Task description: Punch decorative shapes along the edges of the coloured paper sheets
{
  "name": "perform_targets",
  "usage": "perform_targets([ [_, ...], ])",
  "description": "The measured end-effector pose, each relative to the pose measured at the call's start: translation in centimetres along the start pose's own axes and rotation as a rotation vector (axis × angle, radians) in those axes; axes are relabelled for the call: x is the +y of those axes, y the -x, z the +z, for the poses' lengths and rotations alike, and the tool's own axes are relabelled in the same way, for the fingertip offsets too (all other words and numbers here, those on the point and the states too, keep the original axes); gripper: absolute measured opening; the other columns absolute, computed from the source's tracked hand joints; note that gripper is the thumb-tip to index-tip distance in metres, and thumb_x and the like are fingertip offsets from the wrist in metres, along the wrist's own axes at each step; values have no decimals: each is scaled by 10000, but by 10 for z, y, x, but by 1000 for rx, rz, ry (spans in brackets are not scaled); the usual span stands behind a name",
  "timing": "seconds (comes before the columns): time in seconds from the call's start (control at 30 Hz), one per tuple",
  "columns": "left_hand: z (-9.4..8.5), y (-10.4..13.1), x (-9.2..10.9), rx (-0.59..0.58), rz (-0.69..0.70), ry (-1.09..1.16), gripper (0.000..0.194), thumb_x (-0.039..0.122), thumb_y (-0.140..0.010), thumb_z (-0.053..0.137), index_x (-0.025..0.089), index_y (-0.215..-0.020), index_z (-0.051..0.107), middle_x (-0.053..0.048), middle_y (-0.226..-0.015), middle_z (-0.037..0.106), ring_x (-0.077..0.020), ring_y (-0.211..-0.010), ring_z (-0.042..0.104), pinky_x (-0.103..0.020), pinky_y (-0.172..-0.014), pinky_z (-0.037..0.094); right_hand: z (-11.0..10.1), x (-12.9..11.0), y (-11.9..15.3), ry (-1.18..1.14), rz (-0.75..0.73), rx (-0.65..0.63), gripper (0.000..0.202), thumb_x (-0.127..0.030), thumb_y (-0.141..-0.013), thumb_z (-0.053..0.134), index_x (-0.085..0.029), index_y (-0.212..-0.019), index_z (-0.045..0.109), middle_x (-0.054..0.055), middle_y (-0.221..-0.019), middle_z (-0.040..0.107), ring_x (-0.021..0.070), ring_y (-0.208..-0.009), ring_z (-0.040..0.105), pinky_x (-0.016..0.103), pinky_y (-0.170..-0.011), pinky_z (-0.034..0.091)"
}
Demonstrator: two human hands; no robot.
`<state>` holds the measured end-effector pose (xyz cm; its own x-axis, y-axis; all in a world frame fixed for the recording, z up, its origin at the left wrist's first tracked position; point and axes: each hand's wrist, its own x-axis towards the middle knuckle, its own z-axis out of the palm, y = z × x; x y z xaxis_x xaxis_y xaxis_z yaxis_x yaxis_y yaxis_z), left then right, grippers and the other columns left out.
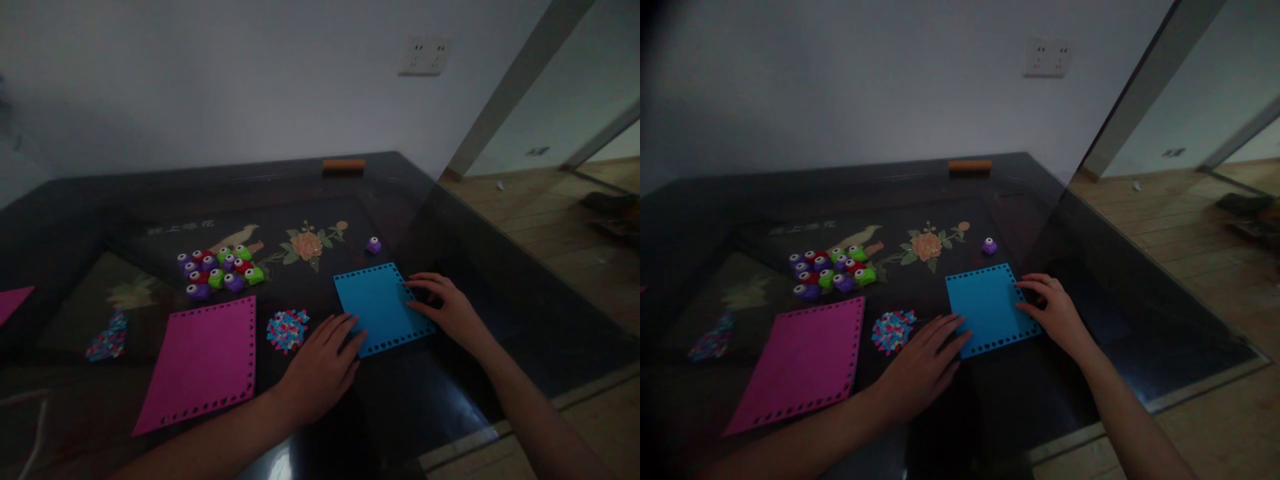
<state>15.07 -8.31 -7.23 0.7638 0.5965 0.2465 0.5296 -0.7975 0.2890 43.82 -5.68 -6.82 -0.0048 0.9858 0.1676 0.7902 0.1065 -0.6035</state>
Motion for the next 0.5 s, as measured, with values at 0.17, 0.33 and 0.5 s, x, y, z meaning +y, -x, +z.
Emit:
perform_targets([
  [0.17,0,0,0,-3,2,-1,445,187,-864,511,163,-1303,443,-144,-1360,477,-285,-1281,414,-474,-1026,419,-2,-2,0,-31,-3,5,319,-359,-744,636,-242,-1039,664,92,-1138,599,243,-871,555,394,-672,505],
  [0.33,0,0,1,24,2,14,422,180,-862,515,164,-1280,459,-143,-1340,493,-276,-1273,423,-470,-1026,422,-3,-3,-1,-115,29,31,371,-372,-743,637,-228,-1085,634,99,-1122,585,236,-882,580,365,-643,512],
  [0.5,-1,1,0,46,20,13,394,176,-871,499,161,-1264,473,-129,-1320,513,-262,-1261,436,-457,-1034,416,-4,-5,-1,-140,38,51,375,-385,-739,646,-230,-1080,632,98,-1093,591,245,-903,585,362,-638,514],
])
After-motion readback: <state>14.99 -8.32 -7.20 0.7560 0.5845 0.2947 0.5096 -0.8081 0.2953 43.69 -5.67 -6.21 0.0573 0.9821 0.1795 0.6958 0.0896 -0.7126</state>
